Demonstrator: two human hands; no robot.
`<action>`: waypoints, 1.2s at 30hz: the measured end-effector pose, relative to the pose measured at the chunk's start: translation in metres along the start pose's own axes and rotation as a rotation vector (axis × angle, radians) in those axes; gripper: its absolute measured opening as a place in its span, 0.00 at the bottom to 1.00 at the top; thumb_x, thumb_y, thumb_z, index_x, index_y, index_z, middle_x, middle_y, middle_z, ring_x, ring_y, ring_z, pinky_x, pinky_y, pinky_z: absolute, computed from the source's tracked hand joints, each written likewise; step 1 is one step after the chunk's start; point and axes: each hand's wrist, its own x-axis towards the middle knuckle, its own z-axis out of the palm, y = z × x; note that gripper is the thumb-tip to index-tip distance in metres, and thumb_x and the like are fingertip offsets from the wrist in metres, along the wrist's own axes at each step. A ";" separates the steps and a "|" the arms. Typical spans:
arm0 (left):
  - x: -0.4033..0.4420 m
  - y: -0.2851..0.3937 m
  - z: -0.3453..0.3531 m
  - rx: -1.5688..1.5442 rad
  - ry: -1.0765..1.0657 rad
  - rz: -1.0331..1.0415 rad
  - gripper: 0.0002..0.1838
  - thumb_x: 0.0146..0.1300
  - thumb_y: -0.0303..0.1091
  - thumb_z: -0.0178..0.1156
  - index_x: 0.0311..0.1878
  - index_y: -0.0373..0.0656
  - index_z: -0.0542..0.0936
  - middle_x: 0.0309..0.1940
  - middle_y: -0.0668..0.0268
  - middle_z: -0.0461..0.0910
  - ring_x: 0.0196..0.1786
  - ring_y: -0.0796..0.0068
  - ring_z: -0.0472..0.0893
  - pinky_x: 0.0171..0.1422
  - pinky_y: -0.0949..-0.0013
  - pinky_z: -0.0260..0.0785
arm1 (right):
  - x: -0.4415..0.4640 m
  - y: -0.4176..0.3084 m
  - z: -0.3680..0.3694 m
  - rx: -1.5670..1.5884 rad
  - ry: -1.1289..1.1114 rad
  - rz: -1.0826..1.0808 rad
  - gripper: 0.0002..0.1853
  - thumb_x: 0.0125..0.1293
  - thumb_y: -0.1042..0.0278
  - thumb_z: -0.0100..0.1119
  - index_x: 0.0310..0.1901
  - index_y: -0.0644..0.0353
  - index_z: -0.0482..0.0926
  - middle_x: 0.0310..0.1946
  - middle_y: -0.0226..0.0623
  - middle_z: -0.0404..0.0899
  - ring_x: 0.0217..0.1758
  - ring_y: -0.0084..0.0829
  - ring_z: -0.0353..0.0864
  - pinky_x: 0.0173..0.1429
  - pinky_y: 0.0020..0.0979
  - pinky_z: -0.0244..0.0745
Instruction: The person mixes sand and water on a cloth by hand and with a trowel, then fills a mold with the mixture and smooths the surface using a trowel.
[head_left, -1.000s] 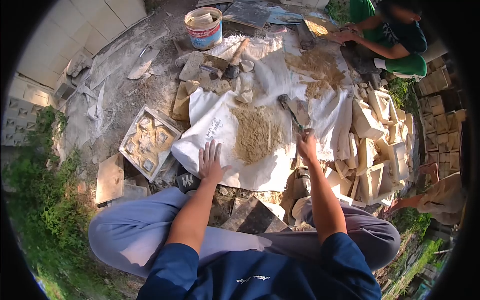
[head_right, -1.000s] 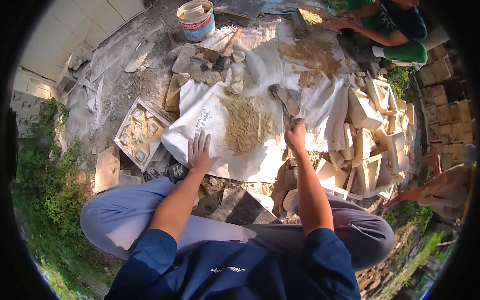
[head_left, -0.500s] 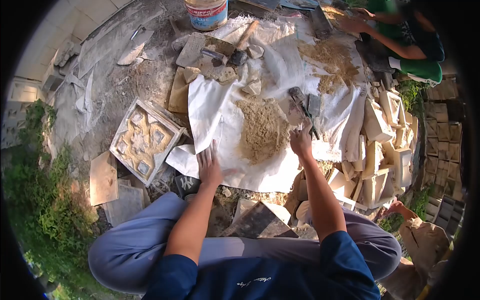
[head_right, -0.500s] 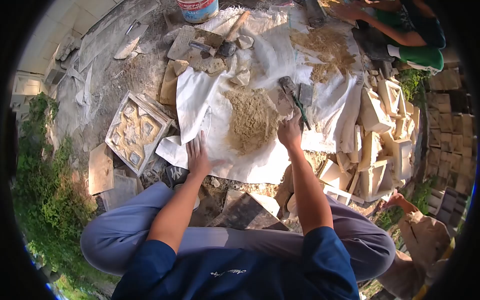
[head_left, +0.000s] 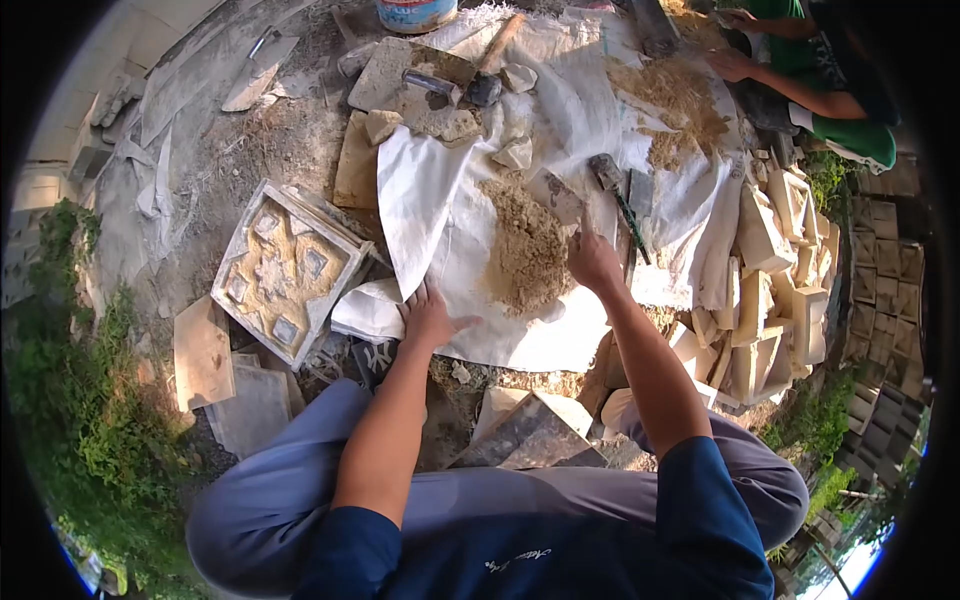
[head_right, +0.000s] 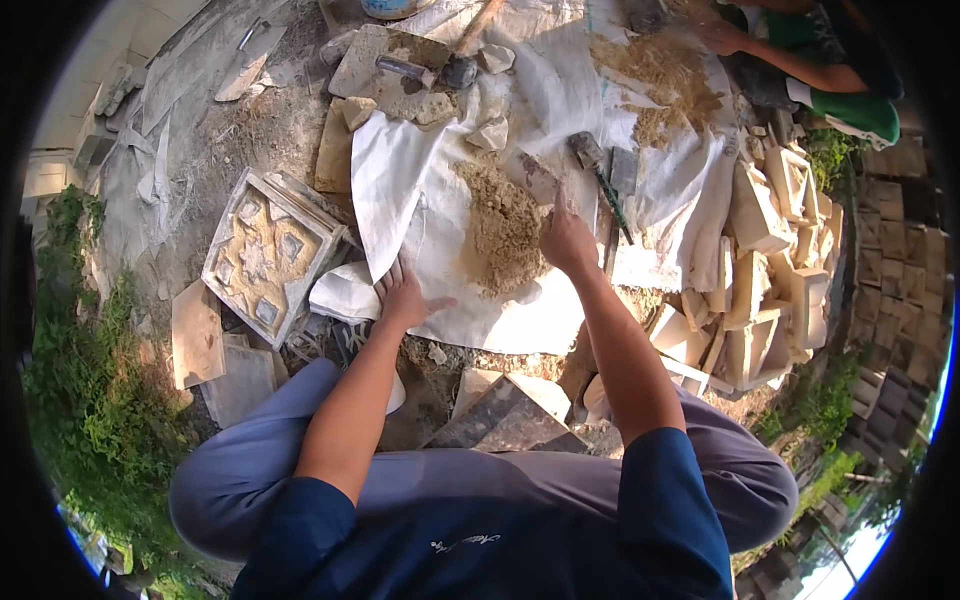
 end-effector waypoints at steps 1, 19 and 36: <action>0.001 0.001 -0.003 -0.006 -0.012 0.001 0.87 0.38 0.84 0.68 0.81 0.33 0.27 0.84 0.41 0.29 0.85 0.39 0.30 0.84 0.38 0.23 | -0.002 -0.008 0.001 0.003 0.002 0.002 0.43 0.74 0.62 0.46 0.82 0.62 0.35 0.36 0.66 0.84 0.40 0.64 0.85 0.53 0.56 0.79; -0.004 0.002 -0.013 0.055 -0.018 0.019 0.90 0.33 0.78 0.75 0.81 0.40 0.23 0.84 0.45 0.26 0.85 0.41 0.31 0.84 0.36 0.27 | -0.055 -0.019 -0.019 -0.039 -0.204 0.070 0.40 0.75 0.57 0.49 0.83 0.48 0.42 0.47 0.61 0.85 0.50 0.60 0.85 0.60 0.54 0.78; -0.067 -0.004 -0.025 0.116 0.966 -0.301 0.45 0.57 0.47 0.74 0.76 0.53 0.63 0.77 0.44 0.54 0.80 0.38 0.51 0.78 0.31 0.43 | -0.042 0.068 0.051 0.201 0.272 0.099 0.35 0.74 0.64 0.47 0.78 0.67 0.49 0.38 0.70 0.83 0.37 0.68 0.85 0.43 0.58 0.82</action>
